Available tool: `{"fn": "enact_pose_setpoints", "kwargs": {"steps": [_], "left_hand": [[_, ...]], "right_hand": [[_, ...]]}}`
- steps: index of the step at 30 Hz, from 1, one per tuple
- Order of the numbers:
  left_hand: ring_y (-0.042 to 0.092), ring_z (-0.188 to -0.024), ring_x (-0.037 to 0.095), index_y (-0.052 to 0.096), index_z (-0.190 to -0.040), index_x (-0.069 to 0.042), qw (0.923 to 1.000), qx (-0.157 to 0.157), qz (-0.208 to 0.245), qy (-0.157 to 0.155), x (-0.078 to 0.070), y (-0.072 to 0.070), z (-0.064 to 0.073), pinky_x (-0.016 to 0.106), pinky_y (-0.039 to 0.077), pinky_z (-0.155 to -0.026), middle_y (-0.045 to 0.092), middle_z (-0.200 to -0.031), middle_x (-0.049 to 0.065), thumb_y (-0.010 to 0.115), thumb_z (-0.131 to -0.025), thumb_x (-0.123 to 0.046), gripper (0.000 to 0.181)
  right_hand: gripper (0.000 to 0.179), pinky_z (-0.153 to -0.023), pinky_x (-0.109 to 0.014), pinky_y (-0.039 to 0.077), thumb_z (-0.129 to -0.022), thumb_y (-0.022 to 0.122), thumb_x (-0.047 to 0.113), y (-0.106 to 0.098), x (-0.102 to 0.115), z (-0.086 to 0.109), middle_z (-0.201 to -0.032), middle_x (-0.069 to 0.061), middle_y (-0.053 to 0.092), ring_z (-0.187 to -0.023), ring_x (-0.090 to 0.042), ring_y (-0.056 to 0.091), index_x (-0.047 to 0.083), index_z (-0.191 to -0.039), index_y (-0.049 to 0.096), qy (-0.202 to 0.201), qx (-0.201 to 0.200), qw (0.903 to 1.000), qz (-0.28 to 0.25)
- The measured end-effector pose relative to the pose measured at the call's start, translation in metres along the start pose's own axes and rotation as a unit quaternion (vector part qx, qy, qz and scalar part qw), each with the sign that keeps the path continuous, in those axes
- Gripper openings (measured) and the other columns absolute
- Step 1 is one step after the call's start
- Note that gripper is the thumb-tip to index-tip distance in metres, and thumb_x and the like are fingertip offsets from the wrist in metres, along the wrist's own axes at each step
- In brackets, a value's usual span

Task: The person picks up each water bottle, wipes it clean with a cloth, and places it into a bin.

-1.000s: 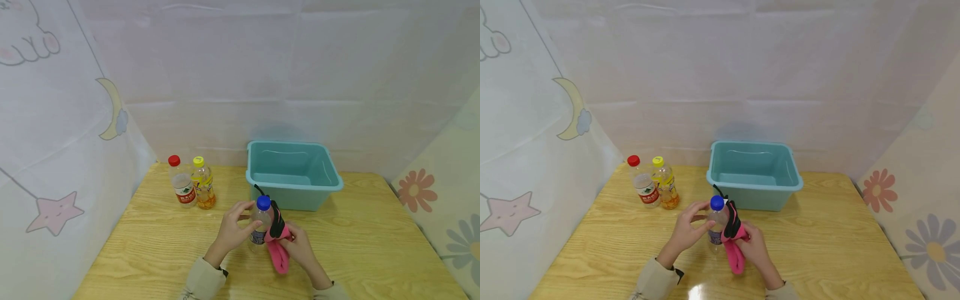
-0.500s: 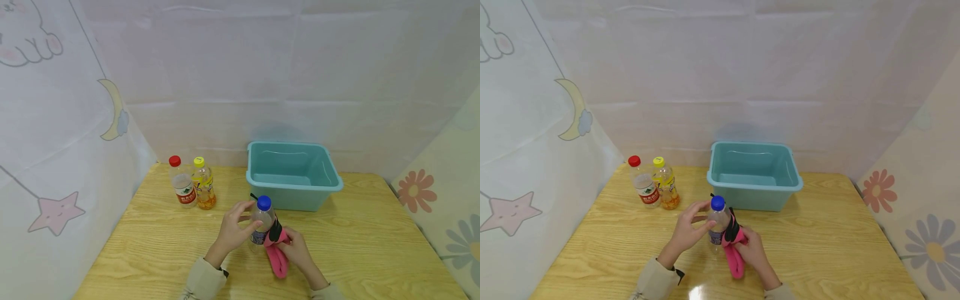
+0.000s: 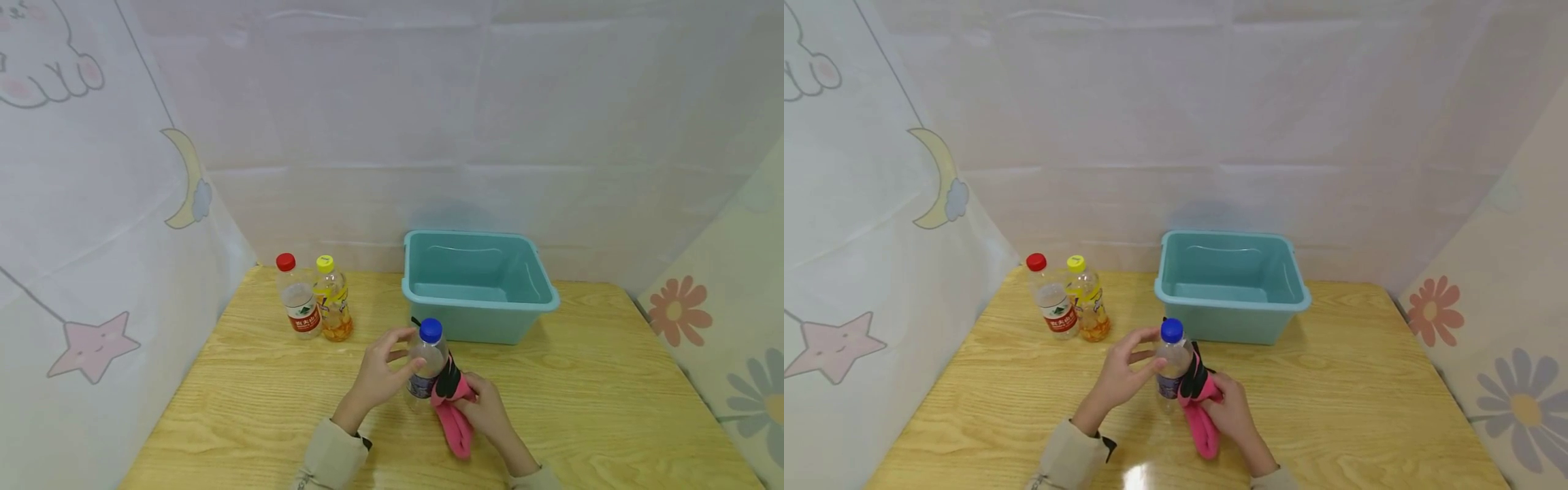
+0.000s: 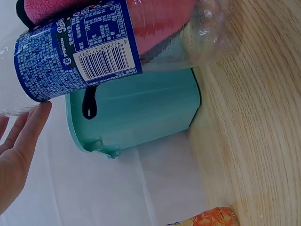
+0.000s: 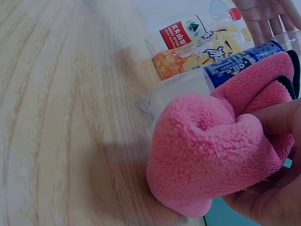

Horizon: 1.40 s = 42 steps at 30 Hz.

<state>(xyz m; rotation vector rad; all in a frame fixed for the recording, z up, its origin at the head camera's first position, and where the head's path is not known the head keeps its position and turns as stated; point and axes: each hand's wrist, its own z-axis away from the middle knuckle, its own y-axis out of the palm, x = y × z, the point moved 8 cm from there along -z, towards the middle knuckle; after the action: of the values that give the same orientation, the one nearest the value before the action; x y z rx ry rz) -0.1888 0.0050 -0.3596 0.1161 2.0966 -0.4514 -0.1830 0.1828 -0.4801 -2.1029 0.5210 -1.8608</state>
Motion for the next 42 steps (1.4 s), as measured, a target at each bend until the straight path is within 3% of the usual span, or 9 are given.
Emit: {"fn": "enact_pose_setpoints", "kwargs": {"steps": [9, 14, 23, 27, 32, 42], "left_hand": [[0.048, -0.107, 0.044, 0.048, -0.12, 0.015, 0.9993, 0.017, 0.007, 0.033, 0.002, 0.002, 0.0, 0.045, 0.05, -0.081, 0.049, -0.115, 0.029, 0.057, -0.083, 0.009, 0.039], [0.048, -0.108, 0.042, 0.046, -0.122, 0.014, 0.9996, 0.019, -0.003, 0.023, 0.001, 0.003, 0.0, 0.046, 0.048, -0.083, 0.049, -0.116, 0.027, 0.06, -0.082, 0.007, 0.044], [0.05, -0.105, 0.037, 0.046, -0.123, 0.012, 0.9997, 0.015, -0.016, 0.004, 0.003, 0.003, -0.001, 0.043, 0.049, -0.084, 0.05, -0.116, 0.025, 0.062, -0.082, 0.006, 0.045], [0.05, -0.107, 0.038, 0.046, -0.121, 0.012, 0.9997, 0.017, -0.013, -0.006, 0.006, 0.003, -0.001, 0.042, 0.048, -0.085, 0.05, -0.117, 0.025, 0.061, -0.083, 0.004, 0.041], [0.049, -0.11, 0.038, 0.046, -0.12, 0.011, 0.9996, 0.021, -0.007, -0.018, 0.01, 0.003, 0.0, 0.044, 0.047, -0.087, 0.05, -0.117, 0.025, 0.06, -0.085, 0.002, 0.04], [0.049, -0.11, 0.037, 0.047, -0.121, 0.012, 0.9996, 0.024, -0.001, -0.017, 0.012, 0.002, 0.0, 0.042, 0.047, -0.087, 0.051, -0.118, 0.025, 0.06, -0.084, 0.004, 0.039]], "right_hand": [[0.027, -0.061, -0.023, 0.042, -0.064, 0.071, -0.012, -0.002, 0.006, 0.006, -0.075, 0.003, 0.06, -0.068, -0.009, 0.047, 0.009, -0.08, 0.068, -0.008, 0.006, 0.9998, 0.019], [0.028, -0.06, -0.022, 0.041, -0.062, 0.072, -0.011, -0.004, 0.01, 0.008, -0.076, 0.003, 0.061, -0.067, -0.007, 0.047, 0.01, -0.08, 0.068, -0.031, 0.001, 0.9993, 0.021], [0.033, -0.058, -0.022, 0.045, -0.063, 0.07, -0.014, -0.021, 0.014, 0.011, -0.087, -0.003, 0.065, -0.07, -0.005, 0.051, 0.008, -0.088, 0.069, -0.012, -0.027, 0.9995, -0.007], [0.035, -0.05, -0.021, 0.042, -0.062, 0.069, -0.016, -0.03, 0.022, 0.01, -0.087, -0.005, 0.064, -0.066, -0.003, 0.048, 0.003, -0.092, 0.069, -0.044, -0.045, 0.998, -0.007], [0.034, -0.045, -0.022, 0.04, -0.062, 0.067, -0.018, -0.04, 0.039, 0.01, -0.078, 0.003, 0.058, -0.062, -0.004, 0.046, 0.0, -0.091, 0.067, -0.095, -0.059, 0.9935, -0.022], [0.036, -0.044, -0.022, 0.04, -0.061, 0.065, -0.022, -0.047, 0.067, 0.007, -0.083, 0.009, 0.059, -0.061, -0.004, 0.046, -0.001, -0.09, 0.067, -0.145, -0.071, 0.9865, -0.026]]}}
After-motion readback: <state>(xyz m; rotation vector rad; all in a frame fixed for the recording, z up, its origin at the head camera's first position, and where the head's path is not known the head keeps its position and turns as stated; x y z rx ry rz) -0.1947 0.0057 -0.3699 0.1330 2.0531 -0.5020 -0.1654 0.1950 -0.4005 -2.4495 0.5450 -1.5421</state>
